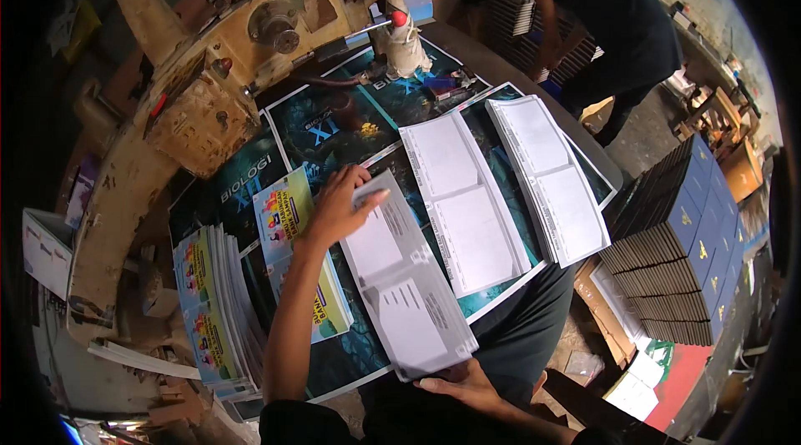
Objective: The person organizes printed paper forms by hand, picking them up from stacks on a table and checking their order before placing them into a larger pile.
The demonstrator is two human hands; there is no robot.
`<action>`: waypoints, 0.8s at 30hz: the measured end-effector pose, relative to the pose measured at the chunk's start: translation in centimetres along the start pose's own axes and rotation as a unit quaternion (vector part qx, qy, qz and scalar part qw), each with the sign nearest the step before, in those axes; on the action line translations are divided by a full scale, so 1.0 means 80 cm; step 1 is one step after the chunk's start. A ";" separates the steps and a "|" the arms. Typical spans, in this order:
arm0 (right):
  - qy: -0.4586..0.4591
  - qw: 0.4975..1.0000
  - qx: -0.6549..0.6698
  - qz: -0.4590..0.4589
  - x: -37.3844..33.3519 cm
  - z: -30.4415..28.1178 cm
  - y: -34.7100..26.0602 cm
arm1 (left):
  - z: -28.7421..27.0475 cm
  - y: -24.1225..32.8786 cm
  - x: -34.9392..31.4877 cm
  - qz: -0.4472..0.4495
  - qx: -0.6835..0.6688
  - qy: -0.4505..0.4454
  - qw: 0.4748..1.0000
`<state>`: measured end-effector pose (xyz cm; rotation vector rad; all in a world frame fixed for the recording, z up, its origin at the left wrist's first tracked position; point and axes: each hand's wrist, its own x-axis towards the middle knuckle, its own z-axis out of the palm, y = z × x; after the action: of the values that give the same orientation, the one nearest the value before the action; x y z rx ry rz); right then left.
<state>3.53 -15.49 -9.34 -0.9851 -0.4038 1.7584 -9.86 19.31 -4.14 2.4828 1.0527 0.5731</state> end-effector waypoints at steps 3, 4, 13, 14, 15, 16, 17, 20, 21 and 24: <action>0.121 0.985 -0.121 -0.014 -0.036 0.005 0.001 | -0.002 0.031 -0.044 -0.061 -0.060 -0.037 0.996; 0.156 0.975 -0.148 -0.054 -0.048 0.006 0.005 | -0.009 0.041 -0.054 -0.064 -0.063 -0.035 0.995; 0.148 0.903 -0.366 -0.169 -0.121 -0.083 -0.054 | -0.073 0.100 -0.196 -0.096 -0.189 0.020 0.977; 0.133 0.891 -0.386 -0.199 -0.116 -0.083 -0.077 | -0.075 0.102 -0.224 -0.086 -0.220 0.079 0.968; 0.114 0.877 -0.406 -0.230 -0.106 -0.081 -0.099 | -0.070 0.098 -0.250 -0.033 -0.276 0.109 0.954; 0.084 0.862 -0.431 -0.253 -0.089 -0.072 -0.118 | -0.072 0.111 -0.276 -0.083 -0.323 0.164 0.929; 0.060 0.846 -0.452 -0.276 -0.071 -0.059 -0.135 | -0.067 0.116 -0.302 -0.097 -0.349 0.233 0.902; 0.001 0.812 -0.498 -0.303 -0.016 -0.014 -0.161 | -0.063 0.103 -0.390 -0.090 -0.363 0.389 0.842; -0.054 0.788 -0.528 -0.312 -0.001 0.003 -0.171 | -0.078 0.083 -0.421 -0.088 -0.282 0.329 0.897; -0.140 0.779 -0.567 -0.228 0.030 0.033 -0.173 | -0.085 0.089 -0.461 -0.172 -0.141 0.235 0.946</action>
<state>9.78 -7.22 0.52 -1.2446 -1.8785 1.0918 -32.58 -11.30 -2.94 1.8951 1.4212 1.1432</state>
